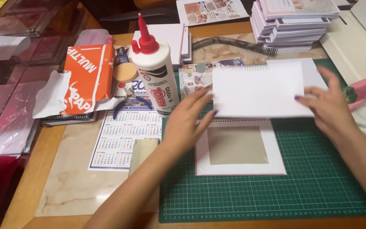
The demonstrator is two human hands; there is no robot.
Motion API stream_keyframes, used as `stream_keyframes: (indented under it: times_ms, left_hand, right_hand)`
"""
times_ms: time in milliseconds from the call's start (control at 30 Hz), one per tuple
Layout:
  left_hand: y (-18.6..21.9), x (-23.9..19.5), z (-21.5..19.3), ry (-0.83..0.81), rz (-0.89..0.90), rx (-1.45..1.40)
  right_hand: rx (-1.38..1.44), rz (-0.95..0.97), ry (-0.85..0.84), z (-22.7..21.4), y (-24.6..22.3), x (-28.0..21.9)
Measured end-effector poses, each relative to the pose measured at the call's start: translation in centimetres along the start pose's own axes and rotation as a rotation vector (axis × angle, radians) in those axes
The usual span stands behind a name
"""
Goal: The person assembles spiral-bound notebooks by applying glue to the cover and pressing it onto the pages. They use a small block to smooth the surface and a cloth to wipe away excess glue, repeating the process for multiple notebooks on a green cutting mat.
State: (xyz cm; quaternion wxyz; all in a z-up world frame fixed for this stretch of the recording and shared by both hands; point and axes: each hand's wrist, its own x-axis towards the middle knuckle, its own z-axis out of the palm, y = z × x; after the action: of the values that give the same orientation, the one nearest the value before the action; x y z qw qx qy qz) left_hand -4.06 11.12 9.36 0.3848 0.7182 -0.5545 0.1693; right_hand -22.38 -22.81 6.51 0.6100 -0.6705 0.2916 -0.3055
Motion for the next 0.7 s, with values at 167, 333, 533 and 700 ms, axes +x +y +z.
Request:
stream_keyframes:
  times_ms: [167,333,533,700]
  left_hand:
    - [-0.9,-4.9,-2.4,-0.179,-0.111,-0.070]
    - [-0.9,-7.4,-1.9,-0.249,-0.104,-0.050]
    - [-1.5,-8.3,-0.7,-0.319,0.063,0.093]
    - [-1.6,-8.9,0.1,-0.442,-0.010,0.174]
  right_hand:
    - [0.102,0.146,-0.027,0.5,1.0,-7.5]
    - [0.133,0.233,-0.029,2.4,2.3,-11.1]
    - [0.111,0.265,0.006,3.6,1.7,-12.1]
    - [0.046,0.390,0.076,4.2,1.0,-12.3]
